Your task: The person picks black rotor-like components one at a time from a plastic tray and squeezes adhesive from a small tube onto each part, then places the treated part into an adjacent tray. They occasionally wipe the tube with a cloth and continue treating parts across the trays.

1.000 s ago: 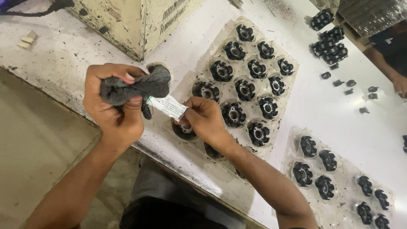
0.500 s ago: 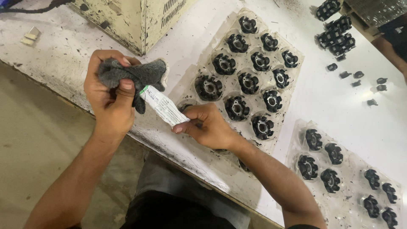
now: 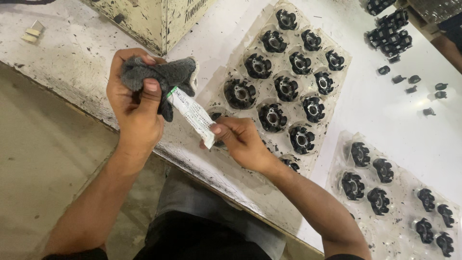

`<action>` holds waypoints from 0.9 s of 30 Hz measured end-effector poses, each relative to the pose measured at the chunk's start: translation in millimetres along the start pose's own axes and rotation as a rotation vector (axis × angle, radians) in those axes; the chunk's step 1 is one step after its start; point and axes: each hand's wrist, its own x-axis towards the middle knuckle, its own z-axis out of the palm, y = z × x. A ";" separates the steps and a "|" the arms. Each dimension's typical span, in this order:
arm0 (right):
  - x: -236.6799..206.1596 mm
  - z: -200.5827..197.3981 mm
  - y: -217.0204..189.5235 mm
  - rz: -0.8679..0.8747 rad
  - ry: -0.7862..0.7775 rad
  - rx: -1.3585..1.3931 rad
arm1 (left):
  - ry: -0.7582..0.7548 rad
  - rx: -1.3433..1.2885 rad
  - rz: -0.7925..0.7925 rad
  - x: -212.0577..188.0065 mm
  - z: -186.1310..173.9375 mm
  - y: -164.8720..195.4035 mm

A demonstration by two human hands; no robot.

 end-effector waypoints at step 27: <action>-26.2 -10.2 5.0 0.055 -0.077 0.002 | -0.052 0.130 -0.057 -19.3 25.4 -7.3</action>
